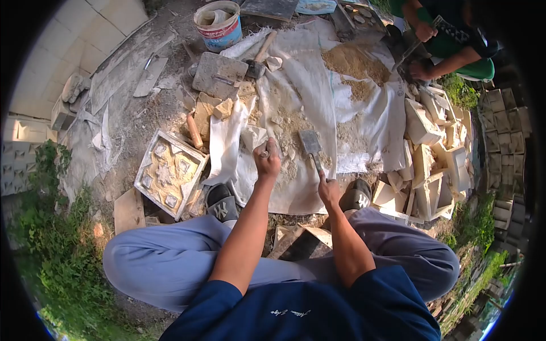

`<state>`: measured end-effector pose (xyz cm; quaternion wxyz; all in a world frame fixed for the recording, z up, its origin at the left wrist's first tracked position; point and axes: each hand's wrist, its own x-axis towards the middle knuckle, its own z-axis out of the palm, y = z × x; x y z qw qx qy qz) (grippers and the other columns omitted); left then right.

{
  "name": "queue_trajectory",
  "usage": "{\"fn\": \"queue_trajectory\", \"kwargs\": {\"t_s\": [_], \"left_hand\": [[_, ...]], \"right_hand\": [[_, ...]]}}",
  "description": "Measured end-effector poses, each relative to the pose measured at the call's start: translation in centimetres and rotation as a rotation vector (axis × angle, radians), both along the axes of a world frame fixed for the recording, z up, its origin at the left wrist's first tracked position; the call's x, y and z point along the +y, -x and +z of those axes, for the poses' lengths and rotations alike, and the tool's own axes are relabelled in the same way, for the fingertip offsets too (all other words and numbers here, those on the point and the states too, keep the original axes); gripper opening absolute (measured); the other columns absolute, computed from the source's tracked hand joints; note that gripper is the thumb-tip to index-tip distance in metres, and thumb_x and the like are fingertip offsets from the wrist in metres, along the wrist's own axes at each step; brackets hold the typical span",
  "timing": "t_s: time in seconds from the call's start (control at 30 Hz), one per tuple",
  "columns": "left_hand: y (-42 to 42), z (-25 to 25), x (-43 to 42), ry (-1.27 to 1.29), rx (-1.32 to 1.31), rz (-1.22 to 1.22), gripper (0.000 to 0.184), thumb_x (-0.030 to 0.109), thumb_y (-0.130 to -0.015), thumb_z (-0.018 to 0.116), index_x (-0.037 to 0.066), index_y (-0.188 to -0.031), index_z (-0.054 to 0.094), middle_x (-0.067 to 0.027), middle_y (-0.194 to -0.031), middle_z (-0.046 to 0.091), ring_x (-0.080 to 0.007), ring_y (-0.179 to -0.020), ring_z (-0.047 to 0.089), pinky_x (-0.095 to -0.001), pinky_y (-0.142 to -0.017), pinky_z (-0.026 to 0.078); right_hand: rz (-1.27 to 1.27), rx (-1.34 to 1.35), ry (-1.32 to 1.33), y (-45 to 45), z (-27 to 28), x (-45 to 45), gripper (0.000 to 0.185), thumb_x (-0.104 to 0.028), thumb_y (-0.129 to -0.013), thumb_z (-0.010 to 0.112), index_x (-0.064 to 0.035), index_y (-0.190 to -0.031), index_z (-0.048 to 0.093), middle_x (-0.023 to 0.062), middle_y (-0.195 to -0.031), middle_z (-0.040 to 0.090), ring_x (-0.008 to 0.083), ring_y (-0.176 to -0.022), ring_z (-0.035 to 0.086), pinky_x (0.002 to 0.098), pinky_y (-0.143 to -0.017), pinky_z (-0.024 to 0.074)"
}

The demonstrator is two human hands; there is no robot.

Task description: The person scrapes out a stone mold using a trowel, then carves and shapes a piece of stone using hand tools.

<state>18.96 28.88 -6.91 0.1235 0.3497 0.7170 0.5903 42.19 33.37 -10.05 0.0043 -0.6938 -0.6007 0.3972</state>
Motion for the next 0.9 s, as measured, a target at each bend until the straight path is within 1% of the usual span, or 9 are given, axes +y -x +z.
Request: {"fn": "queue_trajectory", "kwargs": {"t_s": [0.23,0.3,0.4,0.5,0.6,0.73,0.77,0.83,0.9], "left_hand": [[-0.1,-0.4,-0.1,-0.001,-0.087,-0.008,0.028,0.011,-0.095,0.046,-0.004,-0.074,0.055,-0.0218,-0.059,0.051,-0.0406,-0.056,0.054,-0.0486,-0.052,0.039],[0.0,-0.4,0.1,0.008,0.040,-0.003,0.031,0.013,-0.096,0.044,-0.003,-0.072,0.055,-0.0214,-0.059,0.052,-0.0404,-0.055,0.055,-0.0481,-0.051,0.039],[0.0,0.9,0.0,0.027,-0.008,-0.018,0.038,0.015,-0.098,0.043,-0.002,-0.066,0.053,-0.0201,-0.056,0.051,-0.0390,-0.053,0.054,-0.0475,-0.051,0.038],[-0.8,2.6,-0.2,-0.031,-0.279,0.013,0.041,0.016,-0.099,0.044,-0.002,-0.063,0.052,-0.0197,-0.054,0.051,-0.0389,-0.052,0.053,-0.0472,-0.051,0.037],[-0.8,1.9,0.0,-0.034,-0.181,0.021,0.045,0.019,-0.100,0.044,-0.003,-0.061,0.050,-0.0208,-0.053,0.050,-0.0401,-0.051,0.051,-0.0473,-0.051,0.036],[-0.9,1.4,0.3,-0.007,-0.149,0.047,0.044,0.018,-0.099,0.044,-0.005,-0.062,0.049,-0.0226,-0.056,0.051,-0.0419,-0.053,0.051,-0.0481,-0.052,0.035],[-0.9,1.6,0.3,-0.014,-0.145,0.044,0.044,0.018,-0.099,0.044,-0.005,-0.062,0.049,-0.0226,-0.056,0.051,-0.0419,-0.053,0.051,-0.0481,-0.052,0.035],[-0.6,1.1,0.4,0.025,0.046,0.049,0.046,0.018,-0.100,0.046,-0.002,-0.059,0.051,-0.0108,-0.052,0.053,-0.0226,-0.046,0.052,-0.0378,-0.049,0.039],[-0.5,1.7,0.2,0.024,0.076,0.018,0.045,0.019,-0.100,0.045,-0.003,-0.061,0.051,-0.0165,-0.054,0.052,-0.0323,-0.049,0.051,-0.0429,-0.050,0.037]], "right_hand": [[-0.048,0.204,-0.286,0.5,2.5,-1.7,0.068,-0.051,-0.099,0.049,0.0082,-0.066,0.057,0.0231,-0.053,0.048,0.0336,-0.050,0.044,0.0492,-0.055,0.0340],[0.073,-0.118,-0.116,-0.6,1.0,-2.2,0.071,-0.059,-0.096,0.046,0.0063,-0.084,0.071,0.0304,-0.074,0.064,0.0441,-0.076,0.066,0.0505,-0.073,0.0499],[0.040,-0.137,0.033,-1.0,-0.1,-2.0,0.074,-0.064,-0.094,0.044,0.0040,-0.093,0.073,0.0323,-0.087,0.067,0.0459,-0.094,0.067,0.0499,-0.087,0.0509],[0.010,-0.094,-0.096,-1.0,0.8,-1.5,0.073,-0.063,-0.094,0.047,0.0062,-0.086,0.071,0.0318,-0.078,0.065,0.0459,-0.082,0.067,0.0500,-0.079,0.0500],[-0.044,0.117,-0.203,0.2,2.8,-1.2,0.071,-0.056,-0.096,0.050,0.0093,-0.072,0.061,0.0272,-0.060,0.054,0.0389,-0.056,0.053,0.0489,-0.061,0.0407],[0.021,0.155,-0.279,0.2,2.8,-1.9,0.064,-0.049,-0.098,0.052,0.0080,-0.071,0.062,0.0271,-0.058,0.053,0.0396,-0.052,0.050,0.0483,-0.056,0.0380],[0.061,0.030,-0.159,-0.2,2.9,-2.1,0.066,-0.054,-0.097,0.050,0.0062,-0.077,0.067,0.0303,-0.067,0.059,0.0429,-0.064,0.061,0.0495,-0.063,0.0446],[0.147,-0.085,-0.028,-1.0,0.8,-2.2,0.071,-0.062,-0.094,0.047,0.0037,-0.085,0.072,0.0325,-0.080,0.064,0.0457,-0.084,0.066,0.0503,-0.076,0.0495],[0.077,-0.100,0.046,-0.9,2.0,-2.1,0.075,-0.067,-0.091,0.044,0.0017,-0.091,0.073,0.0327,-0.089,0.066,0.0473,-0.095,0.065,0.0500,-0.086,0.0495]]}}
